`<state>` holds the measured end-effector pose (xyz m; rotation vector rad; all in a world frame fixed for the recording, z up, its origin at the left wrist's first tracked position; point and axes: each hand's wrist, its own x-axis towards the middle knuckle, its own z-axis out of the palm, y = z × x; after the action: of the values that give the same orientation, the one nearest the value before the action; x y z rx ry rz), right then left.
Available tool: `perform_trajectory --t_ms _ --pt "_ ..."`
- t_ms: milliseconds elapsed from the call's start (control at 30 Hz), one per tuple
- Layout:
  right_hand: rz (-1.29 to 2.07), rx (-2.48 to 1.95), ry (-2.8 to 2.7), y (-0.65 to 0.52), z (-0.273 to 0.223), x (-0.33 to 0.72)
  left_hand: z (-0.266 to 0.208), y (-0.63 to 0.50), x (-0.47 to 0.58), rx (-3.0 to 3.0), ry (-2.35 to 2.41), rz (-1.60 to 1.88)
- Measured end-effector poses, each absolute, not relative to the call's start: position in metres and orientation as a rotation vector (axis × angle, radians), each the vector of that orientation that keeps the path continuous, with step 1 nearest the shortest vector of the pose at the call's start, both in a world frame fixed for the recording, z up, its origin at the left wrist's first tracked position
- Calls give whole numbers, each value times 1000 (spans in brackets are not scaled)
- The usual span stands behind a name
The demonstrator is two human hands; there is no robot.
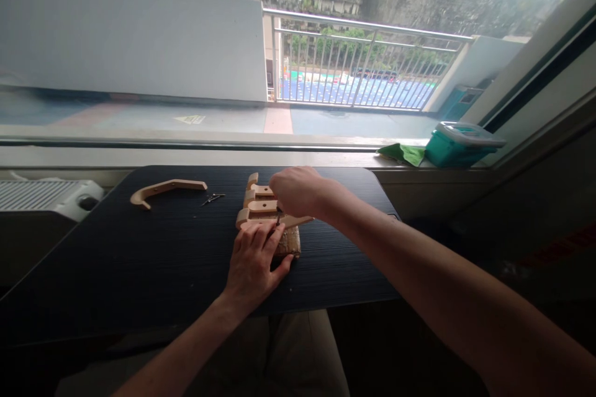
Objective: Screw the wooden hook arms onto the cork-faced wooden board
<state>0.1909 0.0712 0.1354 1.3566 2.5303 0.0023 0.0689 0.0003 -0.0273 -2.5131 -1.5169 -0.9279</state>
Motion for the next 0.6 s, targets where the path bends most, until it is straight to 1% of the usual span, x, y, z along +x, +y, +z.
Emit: perform_trajectory --t_ms 200,433,600 --pt "61 1425 2475 70 134 187 -28 -1 69 -2506 -1516 -921" --pt "32 1223 2484 58 148 185 -27 -1 68 -2522 -1521 -902" --pt "41 1160 2483 62 140 188 -27 0 69 -2495 -1509 -925"
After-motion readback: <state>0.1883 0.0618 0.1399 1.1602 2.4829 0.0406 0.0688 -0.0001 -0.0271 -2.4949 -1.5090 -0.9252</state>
